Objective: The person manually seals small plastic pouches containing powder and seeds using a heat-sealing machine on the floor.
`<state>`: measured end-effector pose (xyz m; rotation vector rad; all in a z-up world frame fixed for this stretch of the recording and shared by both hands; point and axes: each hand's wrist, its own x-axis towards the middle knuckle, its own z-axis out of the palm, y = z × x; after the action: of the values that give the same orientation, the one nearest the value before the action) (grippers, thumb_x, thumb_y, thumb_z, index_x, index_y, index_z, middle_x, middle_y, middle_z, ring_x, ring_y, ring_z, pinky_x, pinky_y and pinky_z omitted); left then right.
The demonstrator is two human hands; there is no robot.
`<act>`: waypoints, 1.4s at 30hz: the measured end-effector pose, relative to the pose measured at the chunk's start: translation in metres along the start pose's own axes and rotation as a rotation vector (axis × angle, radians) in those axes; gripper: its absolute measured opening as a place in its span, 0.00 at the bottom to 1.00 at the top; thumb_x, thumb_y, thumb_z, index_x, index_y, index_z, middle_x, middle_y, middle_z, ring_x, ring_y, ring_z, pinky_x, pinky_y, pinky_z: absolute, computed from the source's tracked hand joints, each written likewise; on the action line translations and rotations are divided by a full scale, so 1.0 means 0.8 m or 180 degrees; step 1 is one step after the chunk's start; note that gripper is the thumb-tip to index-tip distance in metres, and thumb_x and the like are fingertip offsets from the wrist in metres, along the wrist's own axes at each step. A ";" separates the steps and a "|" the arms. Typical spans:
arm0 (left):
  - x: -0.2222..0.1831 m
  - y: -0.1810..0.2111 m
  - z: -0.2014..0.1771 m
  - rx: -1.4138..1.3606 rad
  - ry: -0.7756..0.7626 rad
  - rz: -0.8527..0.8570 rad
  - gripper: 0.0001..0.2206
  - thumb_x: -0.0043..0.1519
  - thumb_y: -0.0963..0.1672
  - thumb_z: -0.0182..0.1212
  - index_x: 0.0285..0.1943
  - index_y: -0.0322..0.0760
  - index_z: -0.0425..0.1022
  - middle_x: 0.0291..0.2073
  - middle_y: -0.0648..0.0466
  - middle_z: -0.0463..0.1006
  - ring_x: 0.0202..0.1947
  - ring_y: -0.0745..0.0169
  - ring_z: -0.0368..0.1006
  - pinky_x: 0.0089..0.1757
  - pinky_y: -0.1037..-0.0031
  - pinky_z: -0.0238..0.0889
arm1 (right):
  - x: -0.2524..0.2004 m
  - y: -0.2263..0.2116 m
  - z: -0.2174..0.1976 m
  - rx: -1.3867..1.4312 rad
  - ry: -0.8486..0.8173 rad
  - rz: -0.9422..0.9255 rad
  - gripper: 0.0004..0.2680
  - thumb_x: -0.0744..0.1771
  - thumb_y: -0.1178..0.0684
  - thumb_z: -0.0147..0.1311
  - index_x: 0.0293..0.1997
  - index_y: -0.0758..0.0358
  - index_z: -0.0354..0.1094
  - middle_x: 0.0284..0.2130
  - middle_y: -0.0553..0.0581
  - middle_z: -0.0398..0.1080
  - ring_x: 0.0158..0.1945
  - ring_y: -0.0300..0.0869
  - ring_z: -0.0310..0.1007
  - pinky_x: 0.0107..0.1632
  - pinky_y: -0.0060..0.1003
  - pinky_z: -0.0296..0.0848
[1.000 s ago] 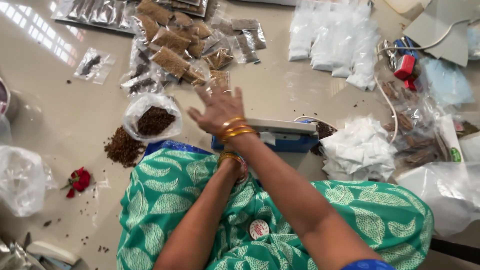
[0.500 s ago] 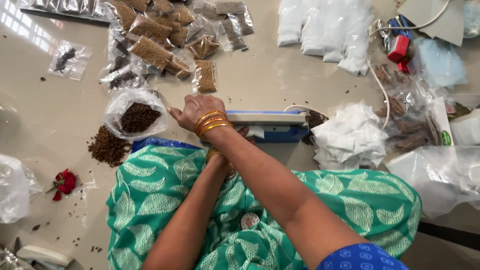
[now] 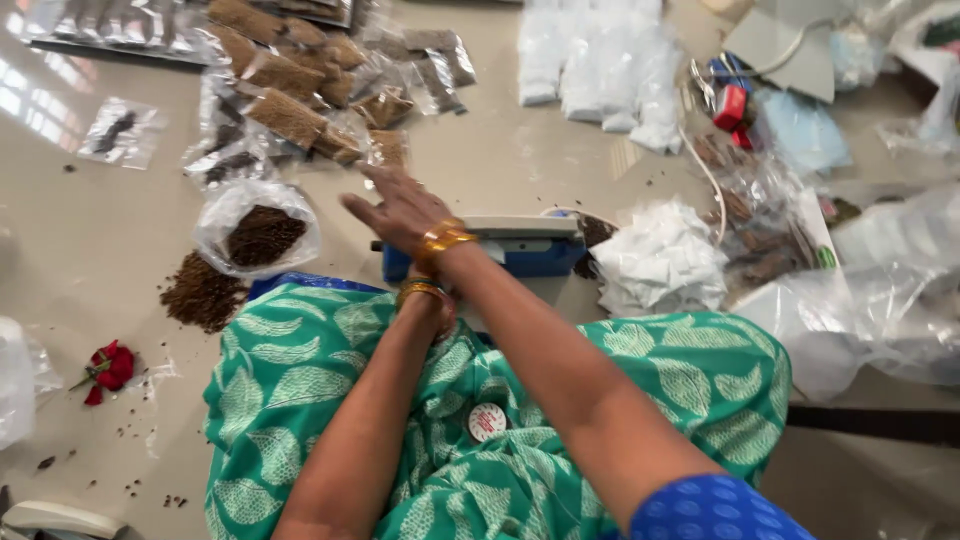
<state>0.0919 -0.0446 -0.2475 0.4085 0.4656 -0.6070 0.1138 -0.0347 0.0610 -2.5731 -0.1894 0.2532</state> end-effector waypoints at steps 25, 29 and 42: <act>-0.152 0.062 0.153 0.1553 0.1122 0.0239 0.31 0.61 0.62 0.58 0.46 0.31 0.79 0.33 0.49 0.76 0.29 0.54 0.71 0.30 0.61 0.67 | -0.151 0.088 0.016 -0.1245 0.1792 -0.0797 0.18 0.69 0.47 0.51 0.61 0.69 0.61 0.54 0.69 0.65 0.59 0.62 0.63 0.64 0.54 0.60; -0.160 0.067 0.164 0.2033 0.1604 0.0180 0.37 0.60 0.65 0.54 0.48 0.27 0.79 0.38 0.47 0.82 0.34 0.57 0.77 0.34 0.64 0.70 | -0.143 0.081 0.023 -0.1189 0.1662 -0.1287 0.16 0.69 0.54 0.47 0.64 0.70 0.61 0.55 0.66 0.65 0.61 0.59 0.64 0.68 0.52 0.59; -0.189 0.069 0.183 0.1190 0.0898 0.0143 0.31 0.60 0.62 0.54 0.49 0.33 0.73 0.36 0.41 0.83 0.26 0.46 0.82 0.29 0.58 0.76 | -0.168 0.146 0.010 -0.1677 0.2002 -0.0451 0.15 0.69 0.46 0.49 0.56 0.68 0.68 0.53 0.68 0.70 0.59 0.59 0.67 0.67 0.53 0.61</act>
<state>0.0595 -0.0081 -0.0357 0.8657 0.6115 -0.5958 -0.0089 -0.1543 0.0112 -2.9786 -0.2196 -0.7469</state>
